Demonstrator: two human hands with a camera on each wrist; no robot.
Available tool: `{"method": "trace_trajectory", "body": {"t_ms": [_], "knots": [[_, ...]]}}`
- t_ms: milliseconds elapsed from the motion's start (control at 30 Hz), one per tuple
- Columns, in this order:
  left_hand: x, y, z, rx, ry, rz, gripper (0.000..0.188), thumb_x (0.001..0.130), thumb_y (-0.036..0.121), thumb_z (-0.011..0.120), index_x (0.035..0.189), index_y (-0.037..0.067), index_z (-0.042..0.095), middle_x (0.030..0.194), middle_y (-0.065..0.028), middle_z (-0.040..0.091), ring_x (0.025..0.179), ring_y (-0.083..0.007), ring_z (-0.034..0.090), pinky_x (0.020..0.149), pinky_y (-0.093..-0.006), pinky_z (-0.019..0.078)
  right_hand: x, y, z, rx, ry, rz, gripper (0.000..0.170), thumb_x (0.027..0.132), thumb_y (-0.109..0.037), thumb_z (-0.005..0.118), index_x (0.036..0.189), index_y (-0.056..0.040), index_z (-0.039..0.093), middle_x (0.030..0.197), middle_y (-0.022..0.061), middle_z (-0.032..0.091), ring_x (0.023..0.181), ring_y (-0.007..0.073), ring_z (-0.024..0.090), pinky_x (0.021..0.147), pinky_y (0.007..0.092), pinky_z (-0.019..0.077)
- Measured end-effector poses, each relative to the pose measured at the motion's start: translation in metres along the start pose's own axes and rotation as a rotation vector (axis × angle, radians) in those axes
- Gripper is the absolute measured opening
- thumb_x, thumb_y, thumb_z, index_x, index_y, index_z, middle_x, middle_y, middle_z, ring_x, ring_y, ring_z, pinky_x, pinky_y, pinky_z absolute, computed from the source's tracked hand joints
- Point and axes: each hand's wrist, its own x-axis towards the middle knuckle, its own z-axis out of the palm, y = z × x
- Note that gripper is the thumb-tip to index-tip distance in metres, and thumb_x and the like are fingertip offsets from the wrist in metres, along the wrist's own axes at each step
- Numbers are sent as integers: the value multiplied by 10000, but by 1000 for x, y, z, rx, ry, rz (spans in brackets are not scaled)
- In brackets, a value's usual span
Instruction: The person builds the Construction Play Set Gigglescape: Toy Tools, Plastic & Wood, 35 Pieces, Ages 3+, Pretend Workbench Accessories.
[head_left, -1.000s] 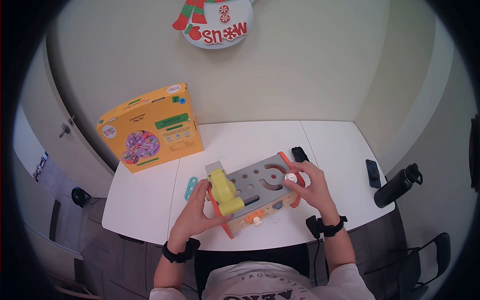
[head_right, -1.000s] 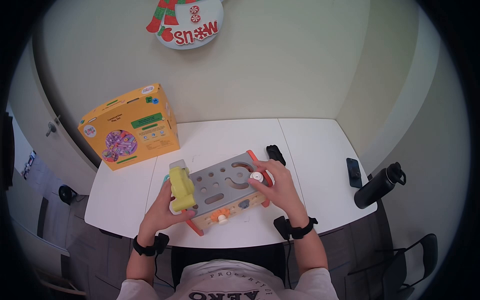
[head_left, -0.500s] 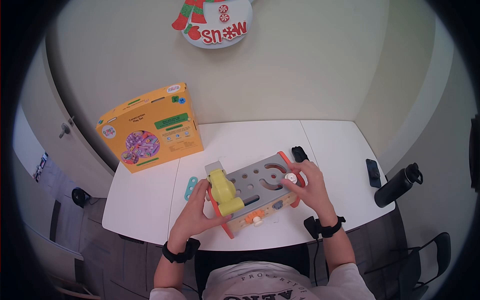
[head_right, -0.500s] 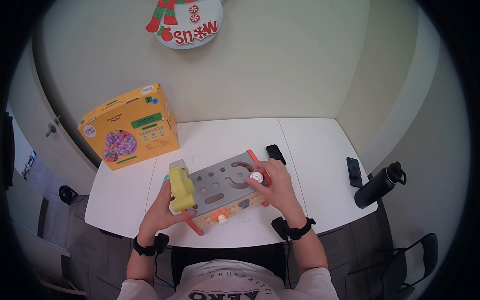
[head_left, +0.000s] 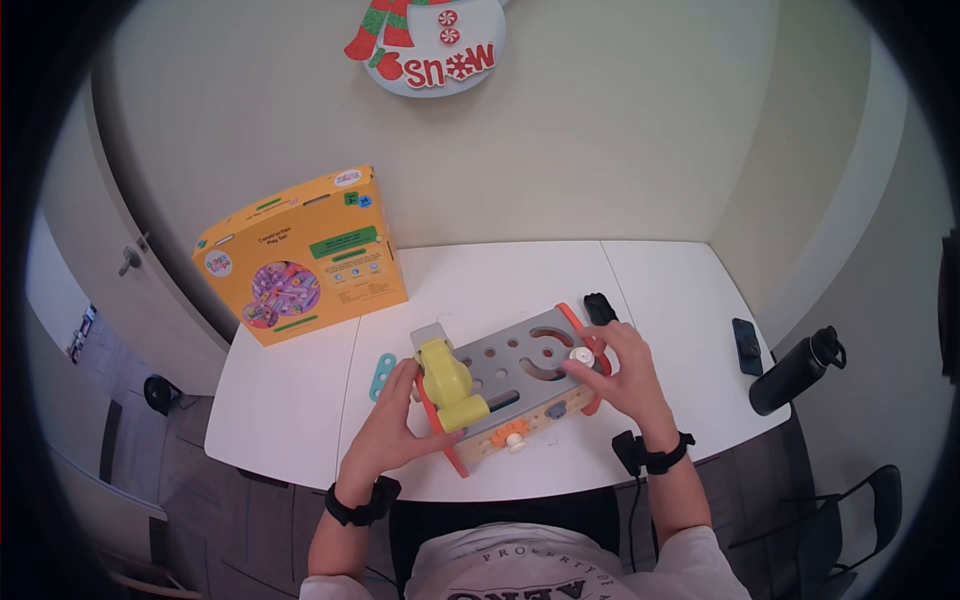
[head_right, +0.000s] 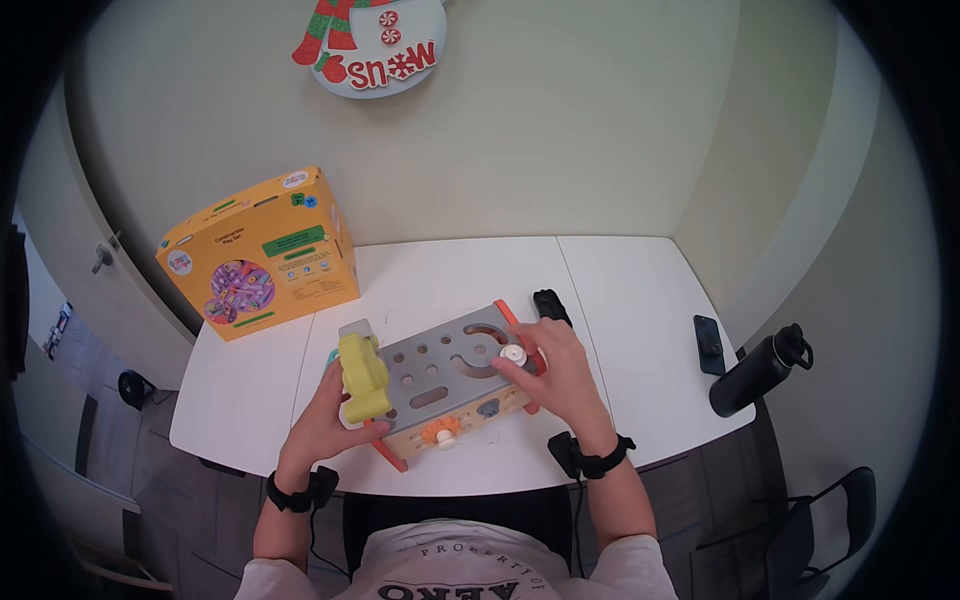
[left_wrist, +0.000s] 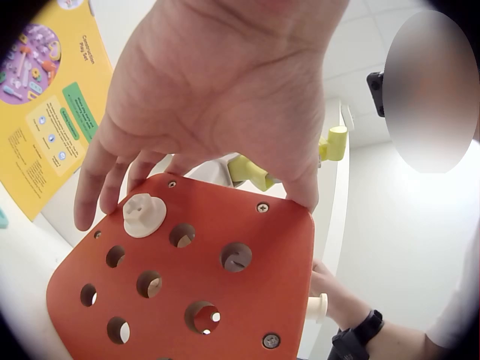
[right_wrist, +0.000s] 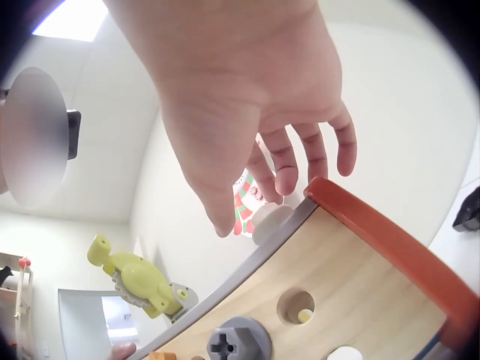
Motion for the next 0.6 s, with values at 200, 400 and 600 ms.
{"method": "trace_trajectory", "body": {"t_ms": [200,400,600], "knots": [[1,-1,-1,-8,-2,10,1021,710,369,935,1503,-14,417,1351,-156,518,1256,-318,513,1079,-410,438,4,11,4,129,90,-170,494,827,-233,880,1247,-35,713,996,84,697,952,248,616,834,382,520],[1,1,-1,-18,7,17,1018,708,363,937,1500,-13,421,1350,-155,520,1262,-317,516,1081,-409,440,2,4,-8,41,-40,-46,547,840,-250,871,1313,-40,692,1041,104,712,1048,290,628,892,409,542],[1,2,-1,-15,-6,-1,1019,706,367,937,1500,-8,420,1356,-158,519,1288,-325,511,1096,-425,438,2,0,-1,157,38,-80,501,807,-251,886,1246,-66,727,998,86,743,986,248,682,933,372,515]]}}
